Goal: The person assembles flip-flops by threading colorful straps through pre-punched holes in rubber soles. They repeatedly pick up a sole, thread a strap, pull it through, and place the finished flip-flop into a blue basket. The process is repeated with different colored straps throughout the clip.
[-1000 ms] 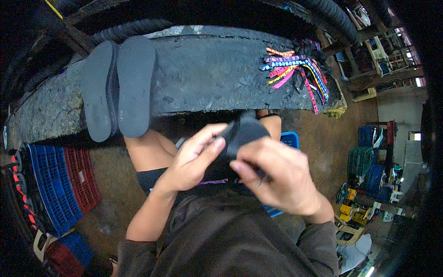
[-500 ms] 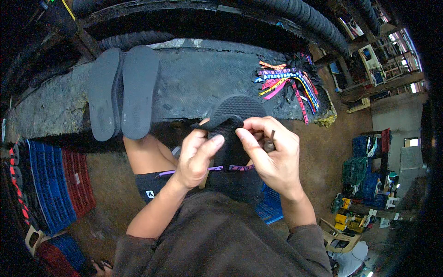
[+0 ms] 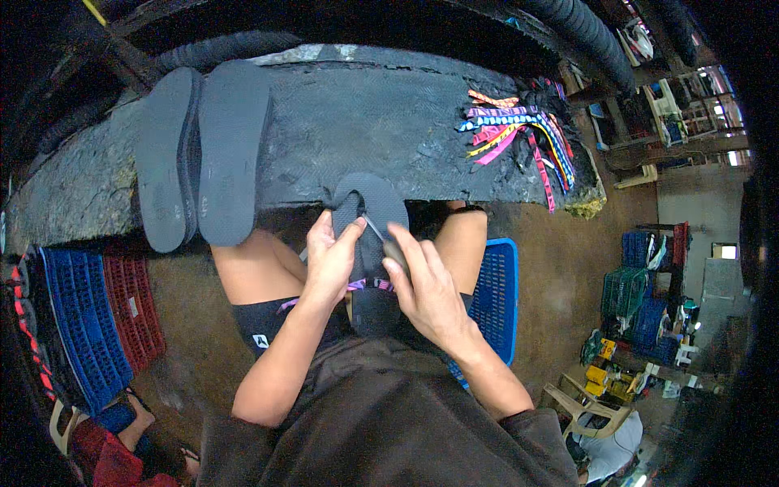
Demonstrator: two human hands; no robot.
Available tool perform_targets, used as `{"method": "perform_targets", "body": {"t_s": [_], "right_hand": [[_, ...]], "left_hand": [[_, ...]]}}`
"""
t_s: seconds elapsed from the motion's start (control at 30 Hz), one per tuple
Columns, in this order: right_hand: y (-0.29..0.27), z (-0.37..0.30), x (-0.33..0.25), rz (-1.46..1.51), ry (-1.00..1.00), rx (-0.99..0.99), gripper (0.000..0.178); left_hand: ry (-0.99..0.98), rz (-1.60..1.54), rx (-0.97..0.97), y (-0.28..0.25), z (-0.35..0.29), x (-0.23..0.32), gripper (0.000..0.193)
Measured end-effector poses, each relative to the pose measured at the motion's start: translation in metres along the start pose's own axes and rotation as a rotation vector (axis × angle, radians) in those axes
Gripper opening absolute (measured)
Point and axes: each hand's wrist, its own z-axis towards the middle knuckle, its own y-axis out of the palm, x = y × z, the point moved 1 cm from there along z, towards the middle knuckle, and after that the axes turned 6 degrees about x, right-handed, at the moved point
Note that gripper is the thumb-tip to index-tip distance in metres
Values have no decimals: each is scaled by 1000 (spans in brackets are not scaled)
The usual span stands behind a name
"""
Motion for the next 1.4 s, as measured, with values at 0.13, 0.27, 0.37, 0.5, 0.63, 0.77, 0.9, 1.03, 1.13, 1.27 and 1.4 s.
{"method": "perform_targets", "body": {"t_s": [0.13, 0.27, 0.37, 0.5, 0.63, 0.77, 0.9, 1.03, 1.13, 1.27, 1.4], "right_hand": [[13, -1, 13, 35, 5, -23, 35], [-1, 16, 0, -181, 0, -163, 31], [-5, 47, -21, -423, -154, -284, 26], [9, 90, -59, -492, -356, -457, 18], [-49, 61, -81, -607, -422, -341, 21], [-109, 40, -53, -164, -129, -352, 34], [-127, 31, -33, 26, -216, -513, 22], [-130, 28, -37, -7, -231, -521, 17], [-131, 29, -43, -23, -242, -508, 18], [-132, 32, -49, -131, -231, -468, 14], [-134, 33, -53, -161, -227, -477, 15]], "left_hand": [[32, -13, 31, -1, -2, -7, 20], [63, 3, 43, 0, -2, -13, 23], [128, 145, 44, -3, -7, -13, 27], [46, 332, 88, -3, -8, -5, 50], [61, 10, 36, -7, -21, 13, 56], [274, 69, -439, -25, -56, 38, 36], [350, -159, -760, -25, -65, 51, 20], [422, 20, -827, -18, -64, 65, 18], [422, 87, -820, -15, -65, 72, 18], [382, 125, -802, -17, -67, 77, 19], [377, 120, -782, -20, -67, 78, 19]]}}
